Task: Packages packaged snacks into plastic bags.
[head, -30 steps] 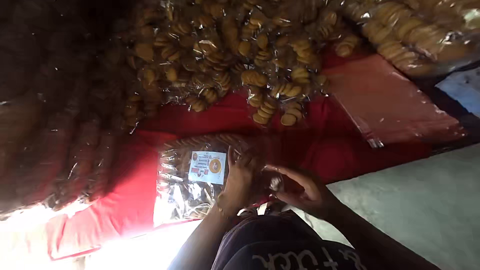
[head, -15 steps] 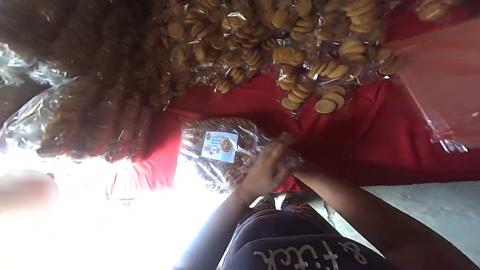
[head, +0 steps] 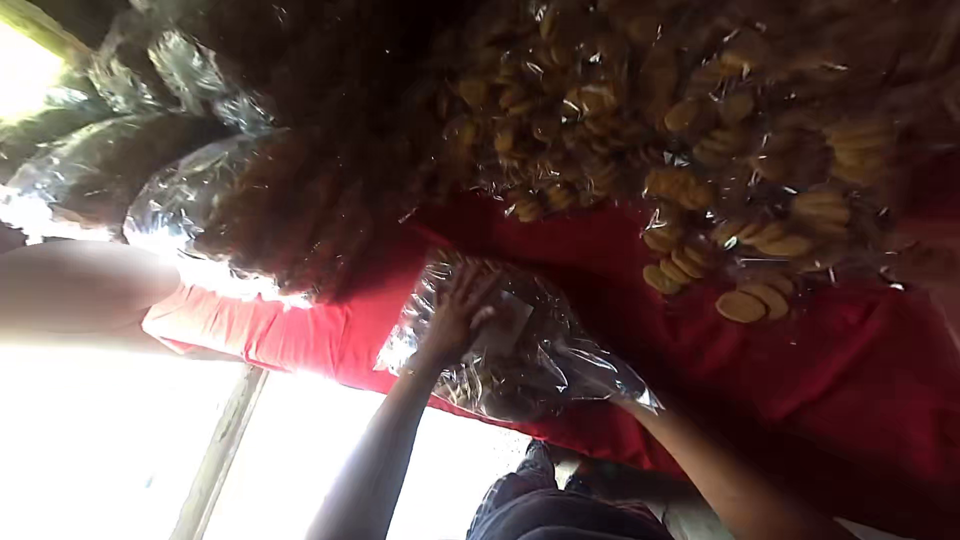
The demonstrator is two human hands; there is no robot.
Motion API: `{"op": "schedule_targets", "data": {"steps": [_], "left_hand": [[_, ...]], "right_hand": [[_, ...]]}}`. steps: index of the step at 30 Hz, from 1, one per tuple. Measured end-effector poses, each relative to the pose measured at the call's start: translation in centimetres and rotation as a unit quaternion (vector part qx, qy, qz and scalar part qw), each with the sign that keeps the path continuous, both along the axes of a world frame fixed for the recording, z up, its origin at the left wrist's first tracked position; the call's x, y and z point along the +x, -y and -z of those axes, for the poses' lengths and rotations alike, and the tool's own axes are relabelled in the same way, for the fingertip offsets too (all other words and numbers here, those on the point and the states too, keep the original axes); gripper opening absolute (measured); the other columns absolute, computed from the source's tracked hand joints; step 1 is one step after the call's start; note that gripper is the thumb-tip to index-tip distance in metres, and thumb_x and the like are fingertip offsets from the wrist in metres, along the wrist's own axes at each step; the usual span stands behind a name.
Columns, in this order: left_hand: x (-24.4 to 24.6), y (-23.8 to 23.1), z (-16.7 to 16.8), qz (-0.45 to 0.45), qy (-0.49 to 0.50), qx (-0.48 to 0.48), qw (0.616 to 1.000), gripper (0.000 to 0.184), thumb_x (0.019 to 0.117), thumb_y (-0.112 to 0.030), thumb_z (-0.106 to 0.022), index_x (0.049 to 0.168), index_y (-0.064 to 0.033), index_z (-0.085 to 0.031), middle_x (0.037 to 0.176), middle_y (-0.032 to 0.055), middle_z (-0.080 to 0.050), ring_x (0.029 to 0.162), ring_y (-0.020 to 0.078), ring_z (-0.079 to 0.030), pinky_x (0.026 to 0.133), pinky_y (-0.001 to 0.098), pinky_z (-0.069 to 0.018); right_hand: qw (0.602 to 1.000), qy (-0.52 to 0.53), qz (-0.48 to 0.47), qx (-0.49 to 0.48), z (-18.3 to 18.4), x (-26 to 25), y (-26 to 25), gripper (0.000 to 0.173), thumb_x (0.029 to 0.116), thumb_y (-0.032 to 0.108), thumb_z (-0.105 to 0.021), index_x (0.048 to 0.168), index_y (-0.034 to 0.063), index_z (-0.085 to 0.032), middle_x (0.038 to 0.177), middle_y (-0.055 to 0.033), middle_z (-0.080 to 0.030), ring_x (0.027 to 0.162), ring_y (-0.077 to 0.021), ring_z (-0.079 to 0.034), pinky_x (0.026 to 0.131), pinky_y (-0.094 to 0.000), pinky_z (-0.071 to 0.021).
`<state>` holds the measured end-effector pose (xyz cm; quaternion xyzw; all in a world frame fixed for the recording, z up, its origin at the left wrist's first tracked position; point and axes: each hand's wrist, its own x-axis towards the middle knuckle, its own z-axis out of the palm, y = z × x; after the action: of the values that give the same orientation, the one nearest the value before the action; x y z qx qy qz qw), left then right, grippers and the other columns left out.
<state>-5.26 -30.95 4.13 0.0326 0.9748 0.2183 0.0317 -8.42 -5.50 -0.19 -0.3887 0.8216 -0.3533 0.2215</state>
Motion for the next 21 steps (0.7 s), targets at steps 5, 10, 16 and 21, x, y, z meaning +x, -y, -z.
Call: {"op": "schedule_targets", "data": {"steps": [5, 10, 16, 21], "left_hand": [[-2.2, 5.8, 3.3, -0.084, 0.044, -0.112, 0.989, 0.063, 0.1057, -0.059, -0.024, 0.162, -0.0316, -0.028, 0.172, 0.0067, -0.014, 0.158, 0.0336, -0.004, 0.120, 0.0700, -0.0012], [-0.5, 0.1, 0.7, 0.021, 0.003, -0.055, 0.998, 0.088, 0.0988, -0.068, -0.030, 0.162, -0.0075, -0.025, 0.167, 0.0250, -0.016, 0.155, 0.0464, -0.012, 0.115, 0.0775, -0.0015], [0.8, -12.0, 2.8, 0.158, -0.073, -0.110, 0.979, 0.049, 0.0872, -0.023, -0.071, 0.132, -0.0035, -0.066, 0.152, 0.0196, -0.050, 0.147, 0.0443, -0.036, 0.115, 0.0742, -0.0159], [2.3, -16.6, 2.6, -0.072, -0.133, 0.300, 0.942, 0.036, 0.0957, -0.006, -0.048, 0.118, 0.0189, -0.060, 0.113, 0.0318, -0.065, 0.115, 0.0399, -0.059, 0.110, 0.0516, -0.0358]], "right_hand": [[0.973, 0.164, 0.156, -0.046, -1.5, -0.1, 1.1, 0.043, 0.1057, 0.010, -0.047, 0.144, -0.0091, -0.046, 0.144, -0.0230, -0.053, 0.135, -0.0208, -0.050, 0.114, -0.0255, -0.0348], [0.973, 0.150, 0.139, -0.108, 4.3, -0.1, -0.3, 0.044, 0.1043, 0.016, -0.051, 0.141, -0.0065, -0.053, 0.141, -0.0206, -0.058, 0.133, -0.0210, -0.053, 0.115, -0.0305, -0.0358], [0.978, 0.094, 0.187, -0.011, 2.9, 1.4, -0.8, 0.048, 0.1014, 0.019, -0.058, 0.140, -0.0087, -0.054, 0.141, -0.0257, -0.057, 0.137, -0.0336, -0.051, 0.117, -0.0444, -0.0348], [0.954, 0.007, 0.242, -0.178, 3.5, 2.0, -0.8, 0.043, 0.1016, 0.019, -0.054, 0.132, -0.0116, -0.058, 0.127, -0.0268, -0.065, 0.122, -0.0293, -0.063, 0.108, -0.0384, -0.0457]]}}
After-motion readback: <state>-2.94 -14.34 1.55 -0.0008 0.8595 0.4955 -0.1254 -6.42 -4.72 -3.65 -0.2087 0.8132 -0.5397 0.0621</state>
